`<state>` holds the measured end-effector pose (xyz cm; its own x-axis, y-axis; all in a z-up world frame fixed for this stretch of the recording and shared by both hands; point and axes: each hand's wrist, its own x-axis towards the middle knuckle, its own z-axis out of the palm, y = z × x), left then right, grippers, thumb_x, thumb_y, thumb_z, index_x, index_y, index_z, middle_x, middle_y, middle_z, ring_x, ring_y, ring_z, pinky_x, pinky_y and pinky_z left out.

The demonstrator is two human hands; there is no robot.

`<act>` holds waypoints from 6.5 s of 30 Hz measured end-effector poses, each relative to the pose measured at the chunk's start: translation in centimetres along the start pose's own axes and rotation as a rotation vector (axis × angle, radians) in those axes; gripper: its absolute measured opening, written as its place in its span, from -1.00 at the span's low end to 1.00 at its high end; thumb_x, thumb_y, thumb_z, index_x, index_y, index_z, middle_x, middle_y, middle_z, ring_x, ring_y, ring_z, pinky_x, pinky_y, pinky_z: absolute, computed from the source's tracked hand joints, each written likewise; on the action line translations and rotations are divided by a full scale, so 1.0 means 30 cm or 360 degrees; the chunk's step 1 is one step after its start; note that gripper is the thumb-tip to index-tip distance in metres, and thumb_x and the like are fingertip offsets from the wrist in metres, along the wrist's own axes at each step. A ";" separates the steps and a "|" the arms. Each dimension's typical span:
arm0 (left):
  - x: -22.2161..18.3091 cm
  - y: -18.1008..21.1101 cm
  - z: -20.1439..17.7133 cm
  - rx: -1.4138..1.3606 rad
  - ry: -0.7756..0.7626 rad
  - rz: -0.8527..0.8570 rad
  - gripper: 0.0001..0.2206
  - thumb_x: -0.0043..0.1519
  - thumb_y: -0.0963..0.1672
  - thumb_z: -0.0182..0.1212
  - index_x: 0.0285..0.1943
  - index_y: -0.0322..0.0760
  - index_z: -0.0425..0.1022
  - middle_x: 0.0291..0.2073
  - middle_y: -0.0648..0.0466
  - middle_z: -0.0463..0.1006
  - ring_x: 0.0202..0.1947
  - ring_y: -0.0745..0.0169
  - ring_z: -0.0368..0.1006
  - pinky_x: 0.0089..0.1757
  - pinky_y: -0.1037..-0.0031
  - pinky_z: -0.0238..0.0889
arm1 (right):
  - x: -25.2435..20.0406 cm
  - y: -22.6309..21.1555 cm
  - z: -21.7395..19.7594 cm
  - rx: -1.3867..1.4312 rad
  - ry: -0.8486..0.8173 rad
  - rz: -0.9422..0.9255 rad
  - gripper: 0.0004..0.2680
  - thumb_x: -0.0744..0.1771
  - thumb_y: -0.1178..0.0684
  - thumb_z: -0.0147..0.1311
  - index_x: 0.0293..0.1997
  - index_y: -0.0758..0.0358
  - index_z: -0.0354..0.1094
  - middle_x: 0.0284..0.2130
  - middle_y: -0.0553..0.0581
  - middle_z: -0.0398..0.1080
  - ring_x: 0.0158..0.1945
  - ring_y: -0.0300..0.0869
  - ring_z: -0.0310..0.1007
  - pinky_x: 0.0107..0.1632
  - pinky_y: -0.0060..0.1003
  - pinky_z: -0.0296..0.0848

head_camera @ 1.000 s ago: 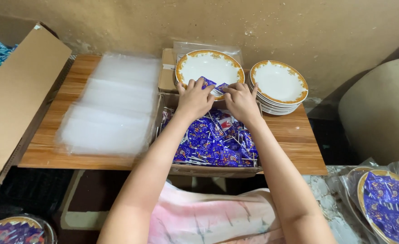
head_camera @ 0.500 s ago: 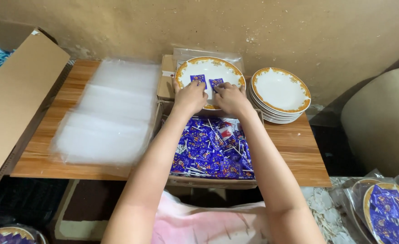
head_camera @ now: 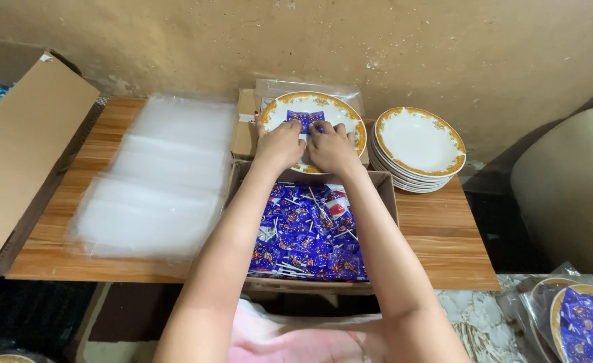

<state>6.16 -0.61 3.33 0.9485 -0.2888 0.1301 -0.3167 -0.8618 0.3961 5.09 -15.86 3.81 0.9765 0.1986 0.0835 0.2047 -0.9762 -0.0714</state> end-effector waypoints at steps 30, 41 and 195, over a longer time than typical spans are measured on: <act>-0.319 -0.081 0.042 0.0350 -0.0826 -0.0037 -0.76 0.04 -0.13 0.07 -0.29 -0.13 0.71 -0.45 -0.02 0.69 -0.24 -0.08 0.66 -0.12 0.16 0.46 | -0.395 -0.021 -0.187 0.0153 -0.0740 -0.0181 -0.84 0.20 -0.10 0.14 -0.25 -0.10 0.61 -0.40 -0.02 0.63 -0.07 -0.01 0.60 0.09 -0.07 0.51; -0.432 -0.011 0.073 0.0029 -0.0700 0.0031 -0.49 0.24 -0.11 -0.01 0.43 -0.30 0.30 0.40 -0.26 0.15 0.17 -0.48 0.42 0.11 -0.18 0.32 | -0.426 0.060 0.078 0.0401 -0.0349 -0.0084 -0.65 0.27 -0.22 0.22 -0.01 0.21 0.46 -0.19 0.29 0.54 0.01 0.22 0.54 0.07 0.13 0.51; -0.019 -0.029 -0.048 0.0276 0.0085 0.0032 -0.71 0.19 -0.05 0.14 0.05 -0.02 0.65 0.15 0.00 0.45 0.19 -0.02 0.21 0.09 -0.10 -0.10 | -0.071 0.103 -0.084 0.0155 0.0049 -0.0080 -0.66 0.34 -0.09 -0.13 0.26 -0.18 0.39 0.25 0.04 0.33 0.38 0.10 0.18 0.39 0.54 -0.19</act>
<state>5.89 0.92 4.23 0.9393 -0.2879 0.1865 -0.3267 -0.9165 0.2307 3.49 -19.52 5.92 0.9626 0.2432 0.1195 0.2606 -0.9516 -0.1627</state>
